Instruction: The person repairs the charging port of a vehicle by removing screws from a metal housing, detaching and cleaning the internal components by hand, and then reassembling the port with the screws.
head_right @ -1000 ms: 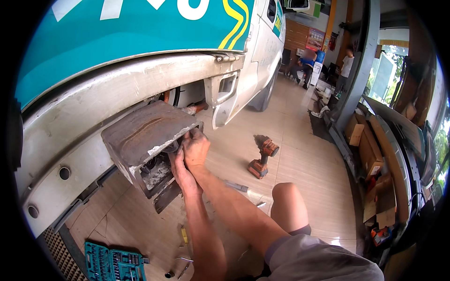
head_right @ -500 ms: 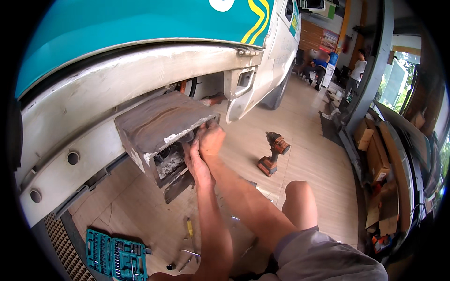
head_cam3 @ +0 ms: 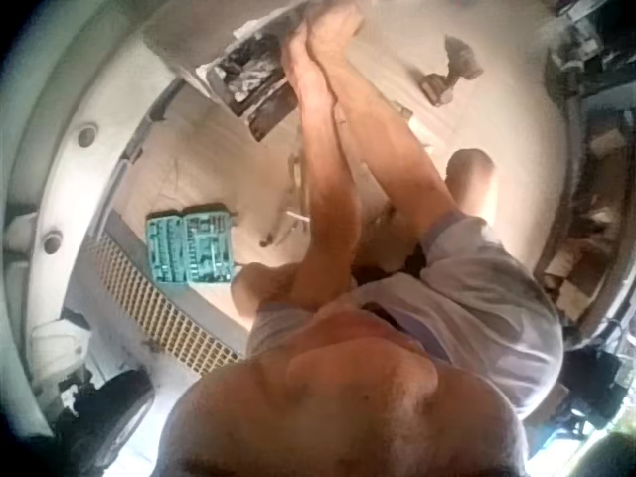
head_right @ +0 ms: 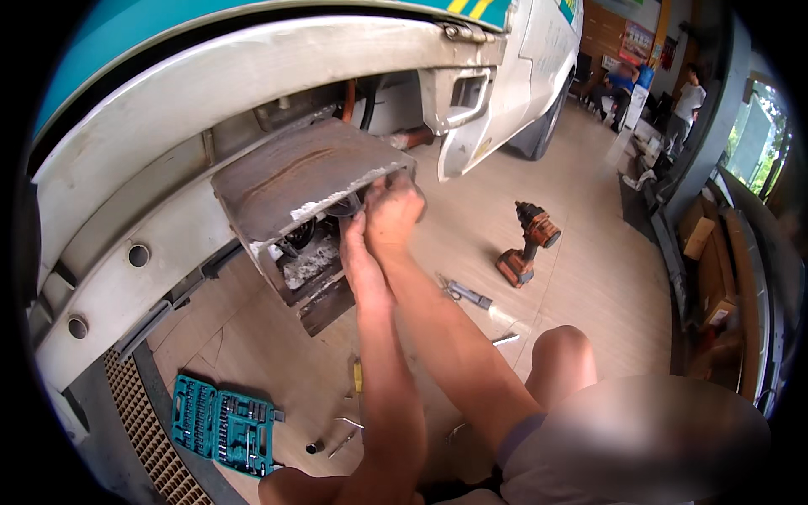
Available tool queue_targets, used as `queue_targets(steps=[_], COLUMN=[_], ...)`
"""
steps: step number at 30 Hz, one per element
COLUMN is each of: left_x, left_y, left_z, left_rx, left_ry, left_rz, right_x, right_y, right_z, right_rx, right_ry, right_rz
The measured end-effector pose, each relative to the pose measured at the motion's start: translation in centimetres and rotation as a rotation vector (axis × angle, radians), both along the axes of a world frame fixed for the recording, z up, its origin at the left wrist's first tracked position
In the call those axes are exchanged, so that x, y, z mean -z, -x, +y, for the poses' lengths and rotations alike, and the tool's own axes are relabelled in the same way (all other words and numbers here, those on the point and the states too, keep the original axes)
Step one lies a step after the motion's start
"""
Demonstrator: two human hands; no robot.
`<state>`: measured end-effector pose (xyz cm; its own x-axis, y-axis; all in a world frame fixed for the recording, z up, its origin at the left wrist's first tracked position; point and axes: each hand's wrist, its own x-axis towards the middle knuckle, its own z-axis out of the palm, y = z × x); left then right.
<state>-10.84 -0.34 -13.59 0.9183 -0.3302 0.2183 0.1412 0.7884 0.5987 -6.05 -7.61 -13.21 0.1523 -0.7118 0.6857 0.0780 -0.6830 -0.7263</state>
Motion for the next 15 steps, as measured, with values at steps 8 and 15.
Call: queue_targets(steps=[8,15], left_x=[1.1,0.0], left_y=[-0.9,-0.4], left_z=[-0.1,1.1], left_rx=[0.210,0.189], left_ry=[0.091,-0.038], left_rz=[0.057,-0.015], right_x=[-1.5,-1.8], right_y=[-0.3,1.1], right_z=[0.7,0.1], right_rx=[0.049,-0.158], right_ry=[-0.091,-0.019], right_rz=[0.108,0.089])
